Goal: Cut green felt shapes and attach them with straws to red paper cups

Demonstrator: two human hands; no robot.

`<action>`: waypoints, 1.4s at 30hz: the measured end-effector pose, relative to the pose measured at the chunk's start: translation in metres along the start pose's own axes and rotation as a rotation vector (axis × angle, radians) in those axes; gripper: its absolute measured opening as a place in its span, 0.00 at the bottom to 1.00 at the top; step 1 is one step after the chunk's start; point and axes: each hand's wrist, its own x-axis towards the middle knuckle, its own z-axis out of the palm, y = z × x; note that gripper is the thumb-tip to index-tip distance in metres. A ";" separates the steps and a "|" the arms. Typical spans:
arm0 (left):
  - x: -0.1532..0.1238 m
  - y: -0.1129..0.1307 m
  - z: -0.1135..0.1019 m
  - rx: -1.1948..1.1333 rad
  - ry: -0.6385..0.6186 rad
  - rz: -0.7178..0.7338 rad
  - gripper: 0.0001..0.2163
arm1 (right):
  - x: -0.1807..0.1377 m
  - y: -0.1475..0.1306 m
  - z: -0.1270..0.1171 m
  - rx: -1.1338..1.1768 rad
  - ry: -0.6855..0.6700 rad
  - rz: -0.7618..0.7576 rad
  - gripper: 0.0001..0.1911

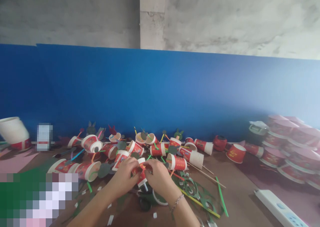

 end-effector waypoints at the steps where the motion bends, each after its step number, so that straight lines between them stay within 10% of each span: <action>1: 0.000 0.000 0.000 -0.012 0.000 0.005 0.04 | 0.001 0.002 0.000 0.017 -0.022 -0.008 0.11; 13: 0.002 -0.008 0.007 -0.008 0.108 -0.029 0.06 | 0.008 0.047 -0.015 -0.487 0.002 0.246 0.14; 23: 0.001 -0.012 0.008 0.042 0.167 -0.031 0.07 | 0.008 0.048 0.030 -0.621 -0.123 0.257 0.22; 32: 0.002 -0.015 0.008 0.093 0.217 -0.048 0.07 | 0.004 0.017 0.009 -0.643 0.028 0.365 0.10; 42: 0.000 -0.012 0.007 0.153 0.201 -0.032 0.11 | -0.009 -0.024 0.000 -0.371 0.066 0.035 0.07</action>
